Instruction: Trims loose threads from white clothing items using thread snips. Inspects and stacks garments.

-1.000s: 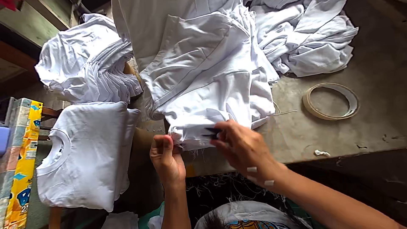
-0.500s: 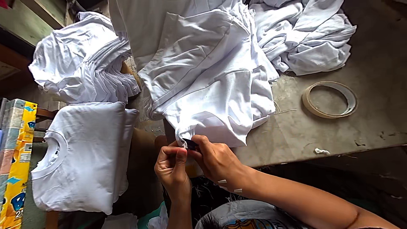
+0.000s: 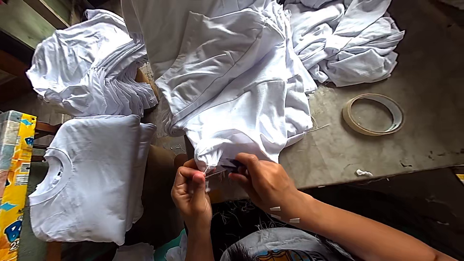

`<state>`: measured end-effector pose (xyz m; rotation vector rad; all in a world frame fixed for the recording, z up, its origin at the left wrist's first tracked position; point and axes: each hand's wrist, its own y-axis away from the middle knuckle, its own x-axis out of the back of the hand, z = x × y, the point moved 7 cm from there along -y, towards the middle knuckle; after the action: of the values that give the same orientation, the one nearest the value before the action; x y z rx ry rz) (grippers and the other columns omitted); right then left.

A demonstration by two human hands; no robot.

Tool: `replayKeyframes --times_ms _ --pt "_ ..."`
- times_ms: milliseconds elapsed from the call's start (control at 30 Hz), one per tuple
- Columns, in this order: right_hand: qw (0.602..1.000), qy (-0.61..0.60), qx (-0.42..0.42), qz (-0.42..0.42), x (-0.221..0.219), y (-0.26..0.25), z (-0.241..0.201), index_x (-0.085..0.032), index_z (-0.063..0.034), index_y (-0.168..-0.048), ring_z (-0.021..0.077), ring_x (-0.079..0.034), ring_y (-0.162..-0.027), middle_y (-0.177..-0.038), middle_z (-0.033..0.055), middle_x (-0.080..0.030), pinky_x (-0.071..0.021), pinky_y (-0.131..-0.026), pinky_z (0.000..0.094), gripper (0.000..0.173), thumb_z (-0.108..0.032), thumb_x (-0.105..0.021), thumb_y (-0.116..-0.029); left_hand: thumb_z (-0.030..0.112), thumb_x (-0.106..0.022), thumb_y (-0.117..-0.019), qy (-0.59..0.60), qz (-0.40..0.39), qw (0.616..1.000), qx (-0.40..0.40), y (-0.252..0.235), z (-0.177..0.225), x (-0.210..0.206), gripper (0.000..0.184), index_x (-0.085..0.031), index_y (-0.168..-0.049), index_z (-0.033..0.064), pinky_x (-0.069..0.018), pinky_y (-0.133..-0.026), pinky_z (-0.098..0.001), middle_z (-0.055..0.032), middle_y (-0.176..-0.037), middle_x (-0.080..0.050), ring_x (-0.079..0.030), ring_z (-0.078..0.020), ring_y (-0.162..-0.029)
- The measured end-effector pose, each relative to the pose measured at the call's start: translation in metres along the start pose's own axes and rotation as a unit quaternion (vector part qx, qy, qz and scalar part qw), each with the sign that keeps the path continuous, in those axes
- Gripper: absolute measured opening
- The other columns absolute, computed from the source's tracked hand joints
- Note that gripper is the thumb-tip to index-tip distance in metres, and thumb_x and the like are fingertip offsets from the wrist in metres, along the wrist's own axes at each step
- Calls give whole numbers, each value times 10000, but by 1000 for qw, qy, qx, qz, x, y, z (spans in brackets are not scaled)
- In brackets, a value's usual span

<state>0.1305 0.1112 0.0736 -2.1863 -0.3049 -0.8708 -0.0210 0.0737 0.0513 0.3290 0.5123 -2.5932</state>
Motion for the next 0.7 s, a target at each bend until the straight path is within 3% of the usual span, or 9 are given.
replayKeyframes --times_ms 133,300,367,433,500,567,600,633,700 --pt "999 5 34 -7 -10 -1 -12 -626 -3 -1017 156 -573 -522 -694 62 -621 -435 -471 262 269 -244 -507 -1038 273 -659 -983 -39 -56 997 -32 8 10 -5 116 -739 -979 189 -549 -891 -165 87 -1147 -709 -659 2 -1054" --pt "998 13 54 -2 -11 -11 -15 -622 -6 -992 154 -514 -468 -648 56 -573 -382 -435 266 260 -196 -457 -1056 226 -687 -966 -75 -63 993 -66 11 12 -8 87 -751 -989 172 -543 -903 -149 89 -1162 -707 -655 9 -1066" --pt "999 15 45 2 -7 -14 -12 -633 1 -986 159 -533 -465 -630 58 -583 -396 -432 272 271 -185 -448 -1058 299 -604 -1018 -72 -72 992 -69 11 12 -7 162 -734 -975 212 -539 -915 -168 109 -1141 -703 -652 3 -1067" --pt "999 10 36 22 0 -19 -7 -643 9 -988 161 -546 -482 -621 60 -588 -412 -452 272 277 -198 -472 -1052 466 -464 -1055 -73 -70 994 -48 10 8 -2 336 -716 -944 274 -528 -918 -198 146 -1070 -692 -643 -8 -1058" --pt "999 -16 23 46 7 -27 -5 -617 0 -988 148 -526 -542 -679 64 -572 -415 -503 255 259 -228 -509 -1049 523 -497 -1019 -80 -33 996 -15 9 3 3 364 -700 -1081 227 -568 -876 -211 132 -1065 -716 -678 -14 -1016" --pt "997 -70 6 18 4 -39 -3 -610 12 -1060 135 -562 -625 -949 136 -624 -473 -537 240 228 -209 -581 -1015 344 -675 -969 -124 -7 992 27 5 -5 2 437 -578 -1239 15 -595 -845 -222 65 -1051 -723 -698 -16 -946" --pt "995 -96 -8 -15 -2 -45 0 -617 24 -1094 141 -596 -627 -1094 181 -630 -507 -529 261 232 -183 -620 -990 202 -700 -938 -158 -10 986 44 3 -9 0 474 -545 -1260 -109 -591 -848 -209 12 -1038 -723 -697 -10 -931" --pt "991 -119 -24 -49 -9 -50 4 -624 34 -1116 164 -623 -620 -1109 194 -637 -529 -529 299 240 -157 -645 -972 103 -682 -916 -198 -18 979 53 4 -11 -1 387 -583 -1190 -152 -591 -827 -190 -13 -985 -724 -695 4 -892" --pt "988 -130 -27 -74 -9 -50 10 -622 20 -1133 162 -611 -627 -852 103 -643 -518 -563 305 231 -148 -612 -975 81 -626 -948 -273 -42 961 1 11 0 -1 154 -676 -960 -64 -560 -715 -143 22 -848 -656 -637 37 -774"
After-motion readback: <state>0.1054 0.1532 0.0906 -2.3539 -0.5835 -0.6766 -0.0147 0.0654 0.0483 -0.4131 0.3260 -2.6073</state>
